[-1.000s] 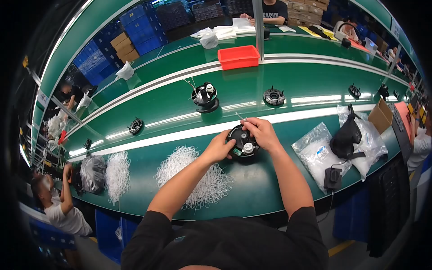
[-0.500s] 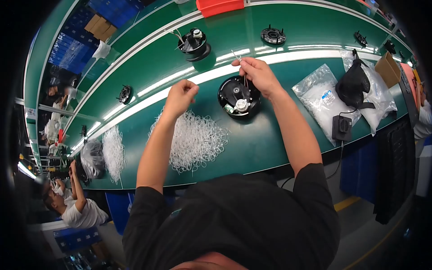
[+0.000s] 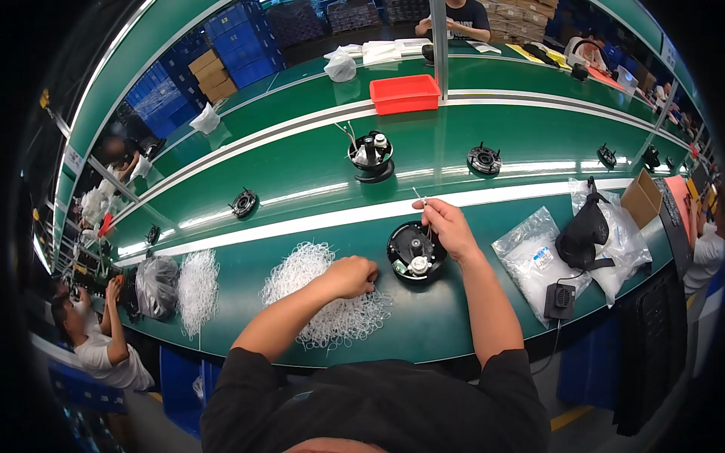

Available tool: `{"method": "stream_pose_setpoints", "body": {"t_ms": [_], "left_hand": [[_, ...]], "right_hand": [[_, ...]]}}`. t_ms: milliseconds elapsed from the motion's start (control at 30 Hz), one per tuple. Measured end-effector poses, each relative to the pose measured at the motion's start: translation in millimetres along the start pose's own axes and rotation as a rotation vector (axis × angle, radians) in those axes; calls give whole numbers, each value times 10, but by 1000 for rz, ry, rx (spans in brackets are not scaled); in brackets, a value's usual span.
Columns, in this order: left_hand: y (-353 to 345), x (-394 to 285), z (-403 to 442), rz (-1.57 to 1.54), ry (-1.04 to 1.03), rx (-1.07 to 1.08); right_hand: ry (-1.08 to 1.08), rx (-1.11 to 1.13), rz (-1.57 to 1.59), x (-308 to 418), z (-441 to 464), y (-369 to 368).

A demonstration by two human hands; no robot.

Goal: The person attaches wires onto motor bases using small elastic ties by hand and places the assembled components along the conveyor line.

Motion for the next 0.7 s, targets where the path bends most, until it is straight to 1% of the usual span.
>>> {"method": "stream_pose_setpoints", "body": {"t_ms": [33,133,233,333,433,700], "left_hand": [[-13,21,7,-25,7,23],[-19,51,1,-84,-72,17],[2,67,-14,-172,-119,-17],[62,76,-39,-212,-167,-82],[138,81,-98,-259,-226,-205],[237,179,-65,-379,-324,-347]], "right_hand": [[3,1,-4,3,-1,-11],[10,-2,-18,16,-5,-11],[7,-1,-31,4,4,-9],[6,4,-54,3,1,-7],[10,8,-94,39,-11,-25],[15,2,-193,88,-17,-53]]}}
Point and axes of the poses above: each hand's wrist, its own z-axis towards the middle knuckle, its own y-axis out of the back of the hand, x = y × z, the point moved 6 cm from there along z, towards the middle knuckle, and after that the axes turned 1 degree about x, right-handed, at the moved point
